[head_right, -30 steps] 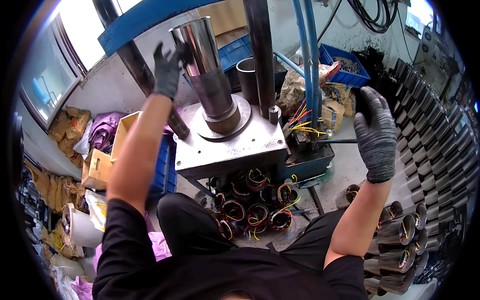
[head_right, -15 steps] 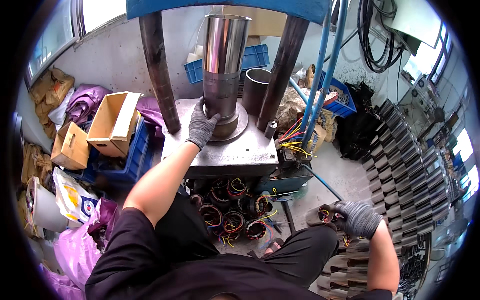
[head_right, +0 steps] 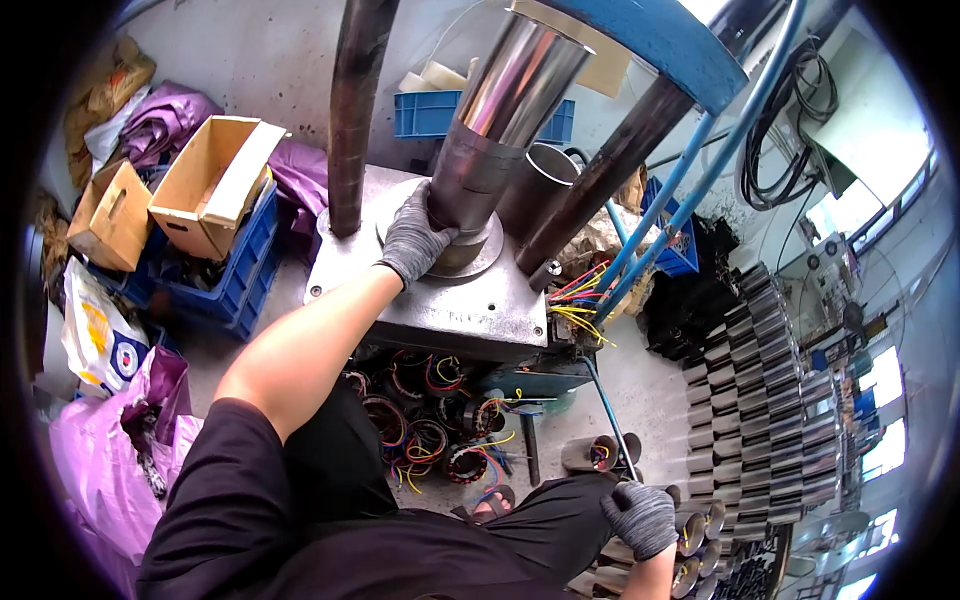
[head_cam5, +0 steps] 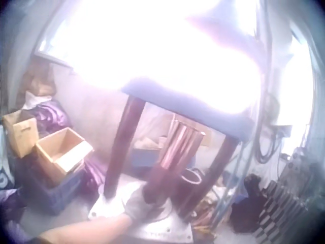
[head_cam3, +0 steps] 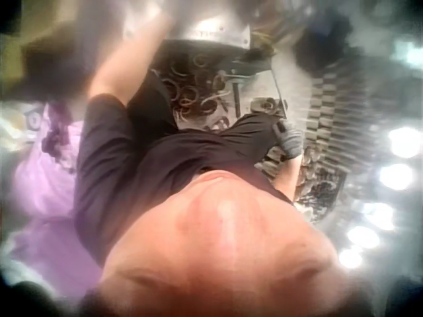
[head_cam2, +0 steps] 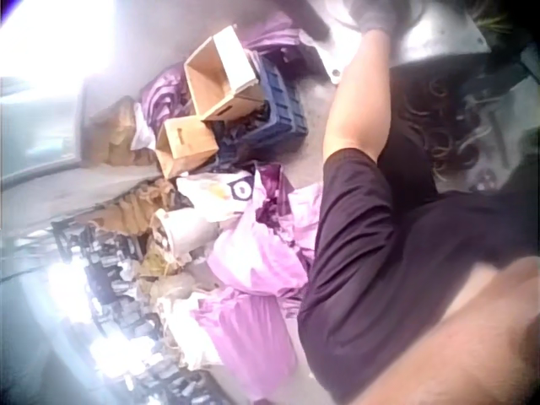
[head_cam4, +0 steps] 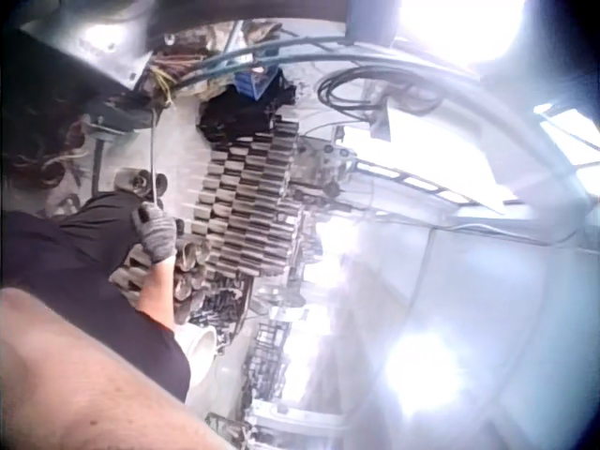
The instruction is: The person arranges wires in motor stators using a metal tool, mounts the stators and metal casings onto a press machine, presses them together by operating the machine lever, and wipes the components with a cloth.
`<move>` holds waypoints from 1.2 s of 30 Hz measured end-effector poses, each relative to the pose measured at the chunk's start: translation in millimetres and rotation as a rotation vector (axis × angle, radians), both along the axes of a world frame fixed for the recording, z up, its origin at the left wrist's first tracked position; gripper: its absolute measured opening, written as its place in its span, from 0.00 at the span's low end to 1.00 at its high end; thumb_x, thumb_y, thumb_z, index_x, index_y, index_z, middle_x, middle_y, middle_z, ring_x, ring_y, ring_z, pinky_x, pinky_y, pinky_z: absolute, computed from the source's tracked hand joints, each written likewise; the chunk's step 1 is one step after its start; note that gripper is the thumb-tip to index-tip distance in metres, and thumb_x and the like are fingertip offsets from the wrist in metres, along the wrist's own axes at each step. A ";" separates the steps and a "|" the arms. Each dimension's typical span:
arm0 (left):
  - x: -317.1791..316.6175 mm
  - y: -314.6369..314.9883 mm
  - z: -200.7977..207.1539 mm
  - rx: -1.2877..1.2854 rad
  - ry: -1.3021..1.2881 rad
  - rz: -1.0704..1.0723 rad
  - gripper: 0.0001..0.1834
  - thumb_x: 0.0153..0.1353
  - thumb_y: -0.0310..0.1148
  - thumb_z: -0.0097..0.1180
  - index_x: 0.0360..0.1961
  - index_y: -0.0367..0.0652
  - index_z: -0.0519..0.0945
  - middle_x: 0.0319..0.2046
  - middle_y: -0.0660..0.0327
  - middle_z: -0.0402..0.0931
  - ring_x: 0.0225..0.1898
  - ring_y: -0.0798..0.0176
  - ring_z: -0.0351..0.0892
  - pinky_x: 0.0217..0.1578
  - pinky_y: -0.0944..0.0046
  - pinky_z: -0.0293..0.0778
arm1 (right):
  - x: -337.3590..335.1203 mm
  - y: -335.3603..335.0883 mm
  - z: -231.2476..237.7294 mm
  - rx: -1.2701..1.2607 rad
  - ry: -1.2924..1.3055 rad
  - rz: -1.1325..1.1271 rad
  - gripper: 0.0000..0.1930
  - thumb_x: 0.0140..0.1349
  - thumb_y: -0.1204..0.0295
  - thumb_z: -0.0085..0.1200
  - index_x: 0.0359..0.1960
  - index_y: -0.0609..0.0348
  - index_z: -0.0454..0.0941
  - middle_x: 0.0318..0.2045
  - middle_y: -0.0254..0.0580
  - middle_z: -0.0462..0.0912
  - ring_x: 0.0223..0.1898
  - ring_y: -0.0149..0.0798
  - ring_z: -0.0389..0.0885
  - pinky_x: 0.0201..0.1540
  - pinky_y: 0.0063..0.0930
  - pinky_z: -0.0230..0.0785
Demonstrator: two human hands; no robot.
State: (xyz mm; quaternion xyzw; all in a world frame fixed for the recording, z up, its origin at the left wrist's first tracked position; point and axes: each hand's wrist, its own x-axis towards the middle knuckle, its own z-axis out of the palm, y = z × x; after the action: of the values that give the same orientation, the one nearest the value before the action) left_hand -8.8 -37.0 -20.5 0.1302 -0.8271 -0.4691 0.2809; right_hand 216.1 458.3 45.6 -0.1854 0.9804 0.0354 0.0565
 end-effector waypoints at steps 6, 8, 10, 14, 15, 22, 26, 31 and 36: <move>-6.3 -5.1 -7.4 -0.016 0.000 0.017 0.43 0.49 0.40 0.76 0.66 0.43 0.69 0.56 0.46 0.79 0.60 0.44 0.78 0.63 0.49 0.72 | 2.2 -4.8 2.4 -0.037 0.035 -0.047 0.16 0.59 0.56 0.63 0.26 0.56 0.82 0.26 0.50 0.83 0.30 0.56 0.83 0.35 0.48 0.75; -6.0 -5.1 -8.1 -0.046 0.009 0.031 0.43 0.50 0.42 0.75 0.65 0.44 0.69 0.55 0.47 0.80 0.59 0.44 0.78 0.62 0.48 0.73 | 1.1 -5.0 2.3 -0.030 0.041 -0.051 0.16 0.58 0.56 0.63 0.26 0.56 0.82 0.26 0.50 0.83 0.30 0.57 0.83 0.35 0.48 0.75; -4.2 -5.5 -6.2 -0.039 -0.024 0.021 0.42 0.50 0.42 0.75 0.65 0.44 0.69 0.55 0.47 0.80 0.59 0.44 0.78 0.62 0.48 0.73 | 1.0 -5.5 4.2 -0.022 0.050 -0.057 0.16 0.58 0.56 0.64 0.26 0.56 0.82 0.26 0.51 0.83 0.30 0.57 0.83 0.35 0.48 0.75; -0.8 -5.4 -4.4 -0.053 -0.004 -0.002 0.42 0.50 0.42 0.75 0.65 0.45 0.69 0.55 0.48 0.80 0.60 0.44 0.78 0.62 0.48 0.73 | -0.8 -4.6 5.4 -0.062 0.048 -0.052 0.14 0.58 0.58 0.64 0.26 0.57 0.82 0.26 0.52 0.82 0.31 0.57 0.83 0.35 0.48 0.74; -2.2 -4.8 -4.9 -0.062 -0.014 -0.005 0.42 0.50 0.41 0.75 0.66 0.45 0.69 0.56 0.48 0.80 0.60 0.44 0.78 0.62 0.48 0.73 | -2.1 -2.9 3.5 -0.078 0.042 -0.050 0.13 0.58 0.59 0.64 0.26 0.56 0.82 0.26 0.52 0.82 0.31 0.57 0.83 0.35 0.48 0.74; -1.5 -7.6 -6.0 -0.060 -0.042 0.003 0.46 0.50 0.41 0.75 0.69 0.41 0.67 0.58 0.45 0.78 0.61 0.44 0.77 0.64 0.50 0.72 | -10.2 0.1 20.4 -0.045 -0.035 -0.031 0.11 0.60 0.61 0.63 0.34 0.56 0.85 0.29 0.53 0.83 0.32 0.57 0.84 0.36 0.47 0.75; -1.3 -5.0 -7.7 -0.093 -0.015 0.053 0.40 0.51 0.42 0.75 0.63 0.44 0.71 0.55 0.48 0.81 0.59 0.46 0.80 0.62 0.48 0.73 | -26.6 -14.3 50.6 -0.215 -0.072 -0.044 0.10 0.61 0.74 0.60 0.44 0.60 0.85 0.30 0.50 0.84 0.30 0.46 0.85 0.37 0.36 0.77; 11.2 -6.7 10.5 -0.016 -0.077 -0.061 0.46 0.50 0.37 0.76 0.69 0.40 0.66 0.58 0.45 0.78 0.61 0.44 0.77 0.65 0.50 0.71 | -36.7 -4.3 52.1 -0.242 -0.058 -0.048 0.13 0.59 0.71 0.60 0.46 0.54 0.85 0.33 0.55 0.85 0.34 0.57 0.85 0.39 0.44 0.78; 8.3 -6.5 6.9 -0.026 -0.058 -0.058 0.47 0.50 0.38 0.76 0.69 0.40 0.66 0.59 0.45 0.78 0.62 0.44 0.77 0.65 0.51 0.71 | -27.5 2.5 40.0 0.117 -0.280 0.104 0.12 0.62 0.66 0.59 0.45 0.53 0.85 0.35 0.52 0.86 0.39 0.57 0.85 0.42 0.48 0.77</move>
State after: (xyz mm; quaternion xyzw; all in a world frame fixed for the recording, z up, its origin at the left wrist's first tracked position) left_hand -0.5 -43.4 -13.6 0.1161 -0.8444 -0.4621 0.2450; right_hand 188.6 460.8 85.6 -0.2353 0.9483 0.0691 0.2016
